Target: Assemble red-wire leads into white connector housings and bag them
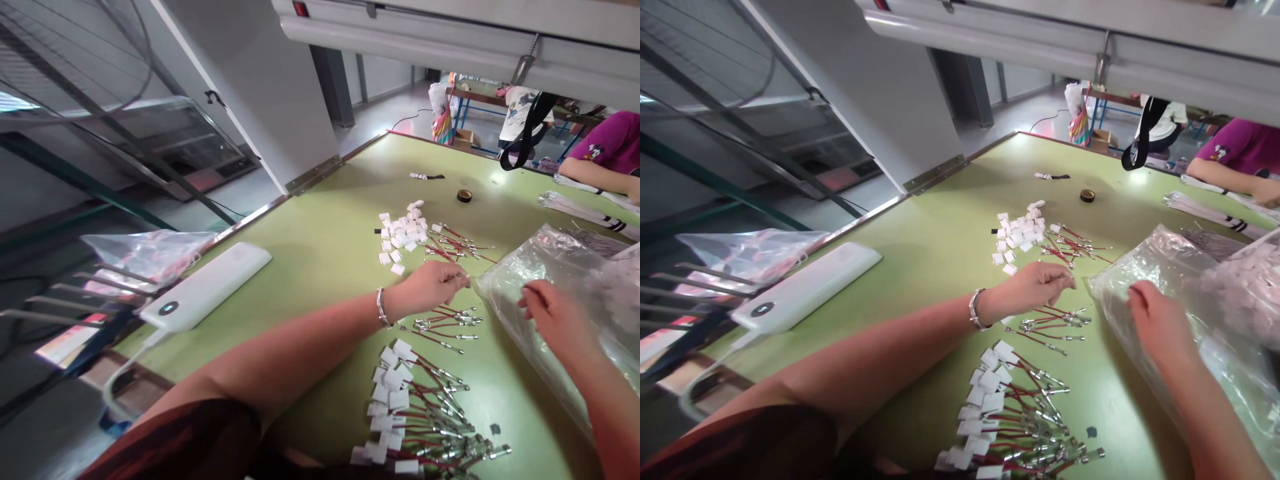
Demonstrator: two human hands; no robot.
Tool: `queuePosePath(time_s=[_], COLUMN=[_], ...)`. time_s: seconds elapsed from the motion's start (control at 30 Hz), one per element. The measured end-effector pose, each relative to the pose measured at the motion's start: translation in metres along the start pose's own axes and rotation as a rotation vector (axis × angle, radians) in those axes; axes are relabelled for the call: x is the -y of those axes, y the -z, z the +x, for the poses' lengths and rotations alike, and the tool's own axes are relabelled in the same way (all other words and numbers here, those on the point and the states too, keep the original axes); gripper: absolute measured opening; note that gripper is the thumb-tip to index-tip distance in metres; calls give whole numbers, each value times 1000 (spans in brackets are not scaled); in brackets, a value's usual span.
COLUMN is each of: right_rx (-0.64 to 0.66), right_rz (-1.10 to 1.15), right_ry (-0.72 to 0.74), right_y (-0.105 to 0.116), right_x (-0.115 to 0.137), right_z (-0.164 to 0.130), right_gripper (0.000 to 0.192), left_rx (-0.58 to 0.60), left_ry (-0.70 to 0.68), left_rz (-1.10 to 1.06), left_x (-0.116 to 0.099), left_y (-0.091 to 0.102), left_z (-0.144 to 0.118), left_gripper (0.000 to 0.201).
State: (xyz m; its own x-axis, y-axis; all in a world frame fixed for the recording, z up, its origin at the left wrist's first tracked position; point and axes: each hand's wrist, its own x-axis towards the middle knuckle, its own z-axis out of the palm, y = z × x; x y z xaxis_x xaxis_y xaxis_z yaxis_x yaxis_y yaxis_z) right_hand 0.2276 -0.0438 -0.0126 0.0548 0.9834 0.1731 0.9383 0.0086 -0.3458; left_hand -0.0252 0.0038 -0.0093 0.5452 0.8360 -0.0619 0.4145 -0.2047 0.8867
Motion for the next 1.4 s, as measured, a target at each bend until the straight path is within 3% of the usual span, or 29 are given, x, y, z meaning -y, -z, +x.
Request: queuePosePath(time_s=[0.07, 0.17, 0.33, 0.47, 0.57, 0.63, 0.7, 0.8, 0.87, 0.93, 1.0, 1.13, 1.27, 1.4], right_rx=[18, -34, -57, 68, 220, 259, 218, 121, 117, 148, 145, 56, 98, 82], right_rz=[219, 378, 422, 383, 438, 476, 456, 357, 299, 277, 253, -71, -340, -432], right_ry=[113, 160, 279, 307, 236, 180, 171, 256, 322, 339, 255, -109, -291, -289], right_y=[-12, -25, -29, -23, -22, -25, -30, -37, -38, -35, -26, -4, -3, -21], right_x=[22, 43, 48, 48, 52, 53, 52, 48, 47, 46, 40, 6, -27, -31], right_z=[-11, -23, -24, -22, -24, -25, -25, -24, -26, -27, -23, 1, 25, 27], right_gripper=[27, 26, 20, 22, 25, 28, 28, 25, 26, 27, 31, 37, 43, 46], left_rx=[17, 87, 124, 145, 224, 239, 197, 100, -25, -164, -214, -110, -36, 19], left_ry=[-81, -149, -187, -275, -361, -414, -473, -593, -563, -436, -307, -153, -236, -239], left_rz=[87, 169, 239, 556, 857, 932, 886, 612, 366, 202, 178, 346, 545, 707], left_x=[0, 1, 1, -2, -1, 1, 2, -2, -8, -11, -10, 8, 28, 38], left_y=[-5, -10, -9, -7, -8, -8, -4, 9, 20, 29, 35, 36, 26, 10], left_z=[-2, -4, -6, -8, -9, -8, -5, -3, -3, -3, -1, 8, 19, 26], left_gripper=[27, 27, 30, 26, 17, 17, 22, 29, 34, 35, 31, 35, 23, 15])
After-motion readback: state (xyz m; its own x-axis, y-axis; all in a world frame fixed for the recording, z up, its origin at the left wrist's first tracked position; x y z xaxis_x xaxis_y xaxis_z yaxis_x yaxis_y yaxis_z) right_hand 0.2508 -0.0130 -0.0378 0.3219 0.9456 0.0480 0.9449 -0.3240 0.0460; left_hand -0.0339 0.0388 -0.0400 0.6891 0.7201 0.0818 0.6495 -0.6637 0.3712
